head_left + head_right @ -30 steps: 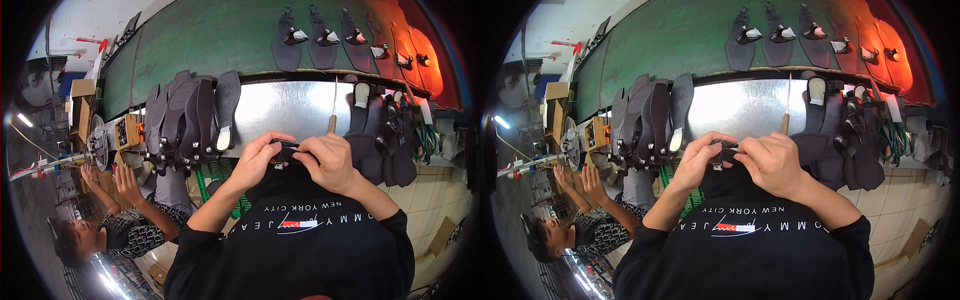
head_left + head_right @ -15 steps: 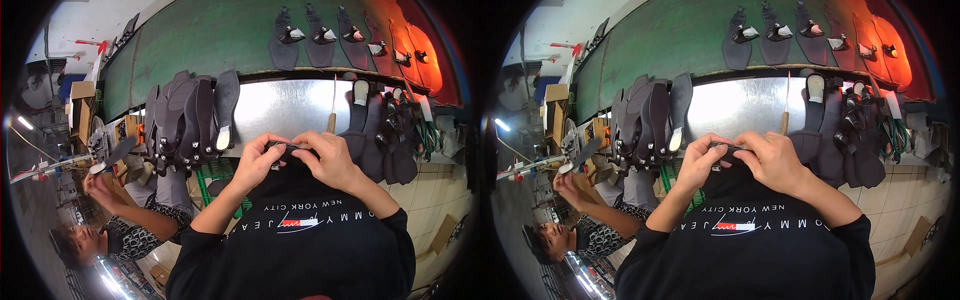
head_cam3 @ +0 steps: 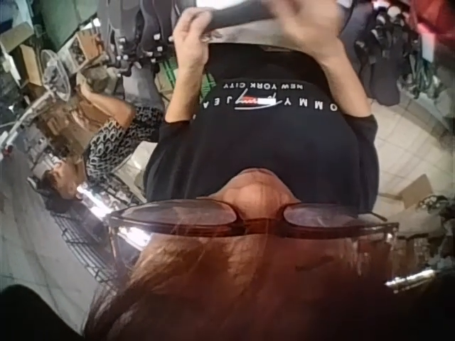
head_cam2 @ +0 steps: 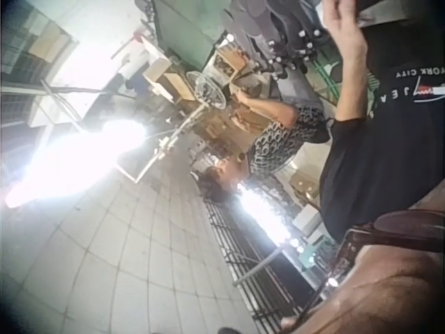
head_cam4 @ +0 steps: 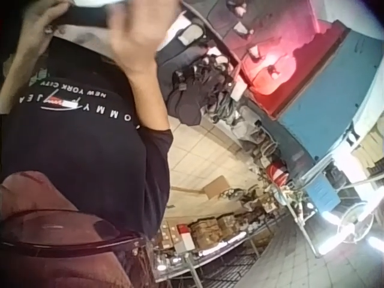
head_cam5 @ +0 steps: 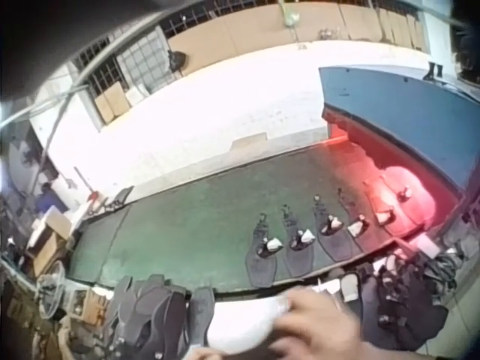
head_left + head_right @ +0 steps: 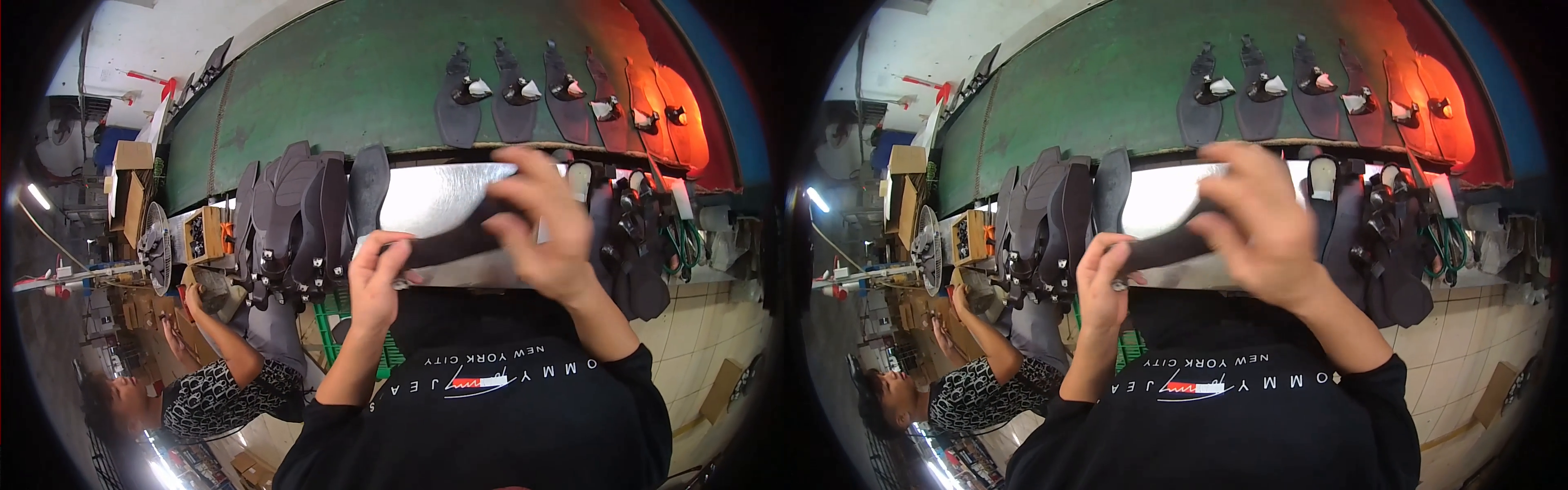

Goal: Manually assembling and trimming shoe soles and heels in a factory setting.

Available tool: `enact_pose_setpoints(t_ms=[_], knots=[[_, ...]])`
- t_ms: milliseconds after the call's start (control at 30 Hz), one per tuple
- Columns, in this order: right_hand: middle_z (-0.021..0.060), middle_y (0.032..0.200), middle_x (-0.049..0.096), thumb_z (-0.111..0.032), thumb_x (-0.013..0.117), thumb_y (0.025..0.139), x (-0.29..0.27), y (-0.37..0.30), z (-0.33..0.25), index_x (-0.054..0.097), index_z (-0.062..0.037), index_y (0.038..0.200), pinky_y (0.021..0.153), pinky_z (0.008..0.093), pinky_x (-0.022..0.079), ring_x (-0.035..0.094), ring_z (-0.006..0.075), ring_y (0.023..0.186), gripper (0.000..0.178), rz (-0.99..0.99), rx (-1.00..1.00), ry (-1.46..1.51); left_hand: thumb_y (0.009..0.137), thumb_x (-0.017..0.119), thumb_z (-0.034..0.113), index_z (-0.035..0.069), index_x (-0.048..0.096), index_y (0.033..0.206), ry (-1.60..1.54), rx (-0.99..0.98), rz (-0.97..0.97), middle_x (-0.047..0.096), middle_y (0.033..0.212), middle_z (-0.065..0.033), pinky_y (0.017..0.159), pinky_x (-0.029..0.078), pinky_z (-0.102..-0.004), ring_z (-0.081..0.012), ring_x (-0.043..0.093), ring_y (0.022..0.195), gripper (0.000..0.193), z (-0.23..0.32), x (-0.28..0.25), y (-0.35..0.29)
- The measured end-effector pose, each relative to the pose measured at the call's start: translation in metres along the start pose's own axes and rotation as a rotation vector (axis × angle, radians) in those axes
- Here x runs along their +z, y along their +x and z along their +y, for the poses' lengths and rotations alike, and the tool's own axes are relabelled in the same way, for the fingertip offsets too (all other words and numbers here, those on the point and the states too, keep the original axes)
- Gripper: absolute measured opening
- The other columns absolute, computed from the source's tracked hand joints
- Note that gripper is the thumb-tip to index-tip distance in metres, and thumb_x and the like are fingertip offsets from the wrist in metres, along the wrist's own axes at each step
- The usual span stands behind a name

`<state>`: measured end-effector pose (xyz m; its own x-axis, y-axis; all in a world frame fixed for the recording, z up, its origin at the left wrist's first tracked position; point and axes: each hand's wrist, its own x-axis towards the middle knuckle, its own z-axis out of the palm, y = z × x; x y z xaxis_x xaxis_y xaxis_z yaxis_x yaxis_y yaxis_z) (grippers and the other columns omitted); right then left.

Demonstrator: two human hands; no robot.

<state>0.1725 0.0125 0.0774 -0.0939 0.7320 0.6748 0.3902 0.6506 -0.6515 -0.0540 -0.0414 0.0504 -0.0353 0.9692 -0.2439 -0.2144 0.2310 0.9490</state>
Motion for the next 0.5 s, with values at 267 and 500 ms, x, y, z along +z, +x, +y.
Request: enact_pose_setpoints(t_ms=[267,500], knots=[[0.0213,0.098,0.055,-0.011,0.065,0.080,0.001,-0.060,0.050,0.042,-0.0079,0.129,0.075,0.0477,0.046,0.057,0.0404,0.088,0.054,-0.534,0.590,-0.478,0.090,0.059,0.018,0.005,0.055,0.121,-0.510,-0.387,0.198,0.061,0.108,-0.0030,0.075,0.055,-0.0325,-0.0165,0.061,0.095,0.034,-0.020,-0.003,-0.006],[0.0042,0.085,0.058,0.005,0.050,0.084,-0.004,-0.058,0.021,0.062,0.0009,0.109,0.067,0.0201,0.041,0.052,0.0085,0.076,0.028,-0.092,0.639,0.225,0.086,0.062,0.019,0.014,0.061,0.107,-0.951,-0.582,0.178,0.064,0.100,-0.0024,0.065,0.053,-0.0270,-0.0191,0.062,0.092,0.022,-0.020,-0.005,0.003]])
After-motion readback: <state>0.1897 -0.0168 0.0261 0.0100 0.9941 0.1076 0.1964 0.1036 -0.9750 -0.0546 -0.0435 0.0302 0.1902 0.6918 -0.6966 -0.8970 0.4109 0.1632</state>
